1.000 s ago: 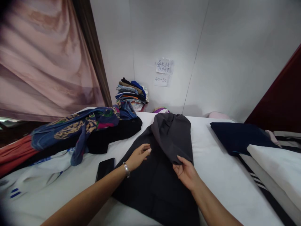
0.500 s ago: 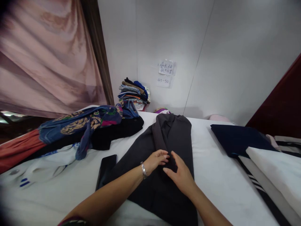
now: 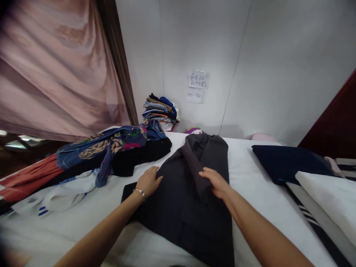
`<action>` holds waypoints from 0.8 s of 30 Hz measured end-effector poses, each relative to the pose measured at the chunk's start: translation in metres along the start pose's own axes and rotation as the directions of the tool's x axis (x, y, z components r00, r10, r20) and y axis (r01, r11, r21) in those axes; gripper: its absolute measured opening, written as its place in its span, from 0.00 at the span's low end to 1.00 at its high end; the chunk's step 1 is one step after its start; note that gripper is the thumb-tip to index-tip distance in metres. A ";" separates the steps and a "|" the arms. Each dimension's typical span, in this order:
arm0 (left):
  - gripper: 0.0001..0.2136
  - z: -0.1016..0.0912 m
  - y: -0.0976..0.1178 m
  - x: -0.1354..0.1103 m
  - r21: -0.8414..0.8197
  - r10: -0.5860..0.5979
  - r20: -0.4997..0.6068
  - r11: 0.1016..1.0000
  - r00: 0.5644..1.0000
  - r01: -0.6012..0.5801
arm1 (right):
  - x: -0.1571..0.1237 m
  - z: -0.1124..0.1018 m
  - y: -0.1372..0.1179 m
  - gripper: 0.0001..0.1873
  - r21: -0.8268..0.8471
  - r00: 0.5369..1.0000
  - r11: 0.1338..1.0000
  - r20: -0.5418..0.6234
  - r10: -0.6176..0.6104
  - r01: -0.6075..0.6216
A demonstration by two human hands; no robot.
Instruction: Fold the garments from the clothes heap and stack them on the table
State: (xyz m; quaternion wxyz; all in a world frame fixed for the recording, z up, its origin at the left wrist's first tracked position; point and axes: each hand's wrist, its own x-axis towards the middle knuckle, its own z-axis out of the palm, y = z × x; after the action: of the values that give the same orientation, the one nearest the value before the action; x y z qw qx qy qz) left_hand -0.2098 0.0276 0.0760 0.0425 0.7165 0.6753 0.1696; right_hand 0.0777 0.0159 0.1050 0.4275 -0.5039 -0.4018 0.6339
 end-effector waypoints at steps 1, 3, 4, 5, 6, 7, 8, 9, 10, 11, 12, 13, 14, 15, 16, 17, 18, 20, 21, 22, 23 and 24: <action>0.19 -0.001 -0.003 -0.002 0.049 -0.020 0.035 0.999 0.999 0.018 | 0.004 -0.003 -0.017 0.11 0.038 0.998 0.998 -0.039 -0.047 0.048; 0.21 -0.002 -0.003 -0.005 0.102 -0.064 0.112 0.993 0.992 0.052 | 0.016 -0.011 -0.055 0.09 0.104 0.986 0.982 -0.067 -0.154 0.160; 0.22 -0.003 -0.002 -0.006 0.115 -0.088 0.151 0.991 0.985 0.070 | 0.023 -0.016 -0.076 0.08 0.122 0.980 0.973 -0.046 -0.193 0.197; 0.22 -0.003 -0.001 -0.007 0.121 -0.111 0.187 0.989 0.976 0.089 | 0.030 -0.022 -0.097 0.06 0.125 0.973 0.965 -0.061 -0.223 0.229; 0.23 -0.004 0.000 -0.007 0.125 -0.130 0.215 0.987 0.968 0.105 | 0.036 -0.029 -0.118 0.03 0.118 0.963 0.957 -0.077 -0.258 0.265; 0.23 -0.004 0.000 -0.006 0.129 -0.142 0.234 0.985 0.962 0.114 | 0.042 -0.037 -0.137 0.01 0.123 0.950 0.943 -0.096 -0.298 0.308; 0.23 -0.005 0.000 -0.005 0.136 -0.145 0.242 0.984 0.959 0.115 | 0.047 -0.044 -0.154 0.03 0.128 0.931 0.924 -0.118 -0.345 0.359; 0.22 -0.005 -0.002 -0.003 0.144 -0.143 0.240 0.983 0.960 0.110 | 0.051 -0.051 -0.169 0.05 0.121 0.915 0.912 -0.157 -0.372 0.391; 0.21 -0.005 -0.004 -0.001 0.149 -0.138 0.236 0.983 0.962 0.105 | 0.054 -0.058 -0.181 0.07 0.108 0.902 0.905 -0.189 -0.388 0.411; 0.20 -0.005 -0.006 0.000 0.146 -0.136 0.233 0.984 0.963 0.104 | 0.056 -0.064 -0.191 0.09 0.088 0.893 0.904 -0.218 -0.393 0.419; 0.18 -0.005 -0.008 0.002 0.134 -0.137 0.237 0.985 0.962 0.107 | 0.058 -0.069 -0.198 0.09 0.059 0.887 0.908 -0.249 -0.389 0.415; 0.16 -0.005 -0.011 0.004 0.114 -0.139 0.247 0.987 0.959 0.114 | 0.059 -0.073 -0.203 0.10 0.027 0.881 0.914 -0.278 -0.382 0.405; 0.14 -0.005 -0.012 0.005 0.088 -0.140 0.262 0.989 0.955 0.121 | 0.059 -0.077 -0.207 0.10 -0.005 0.875 0.919 -0.306 -0.376 0.394; 0.12 -0.007 -0.012 0.006 0.061 -0.133 0.280 0.991 0.951 0.121 | 0.058 -0.080 -0.210 0.10 -0.035 0.865 0.922 -0.334 -0.374 0.385; 0.11 -0.008 -0.011 0.007 0.034 -0.115 0.296 0.993 0.948 0.110 | 0.058 -0.082 -0.212 0.10 -0.062 0.853 0.922 -0.359 -0.379 0.383; 0.09 -0.011 -0.008 0.007 0.010 -0.086 0.309 0.996 0.947 0.087 | 0.056 -0.085 -0.215 0.10 -0.084 0.841 0.918 -0.374 -0.390 0.388; 0.08 -0.013 -0.003 0.008 -0.027 -0.041 0.318 0.998 0.947 0.053 | 0.054 -0.088 -0.218 0.10 -0.104 0.831 0.911 -0.381 -0.406 0.398; 0.07 -0.017 0.015 0.009 -0.182 0.088 0.325 0.983 0.942 -0.029 | 0.049 -0.096 -0.225 0.09 -0.147 0.806 0.892 -0.384 -0.450 0.427; 0.06 -0.017 0.028 0.010 -0.292 0.161 0.318 0.954 0.934 -0.065 | 0.045 -0.100 -0.229 0.10 -0.170 0.792 0.881 -0.388 -0.471 0.441; 0.06 -0.015 0.042 0.011 -0.407 0.229 0.309 0.909 0.923 -0.090 | 0.042 -0.105 -0.233 0.10 -0.200 0.774 0.869 -0.395 -0.494 0.453; 0.06 -0.012 0.057 0.012 -0.515 0.287 0.298 0.851 0.910 -0.100 | 0.038 -0.110 -0.237 0.11 -0.255 0.745 0.848 -0.404 -0.531 0.466; 0.06 -0.005 0.073 0.012 -0.597 0.329 0.295 0.796 0.897 -0.096 | 0.035 -0.115 -0.239 0.12 -0.320 0.711 0.820 -0.411 -0.571 0.474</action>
State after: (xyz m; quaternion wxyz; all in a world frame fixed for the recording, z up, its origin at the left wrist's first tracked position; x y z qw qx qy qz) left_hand -0.1413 0.0324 0.1045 0.3654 0.7623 0.4854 0.2231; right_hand 0.2194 0.1322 0.3001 0.6266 -0.5509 -0.4654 0.2955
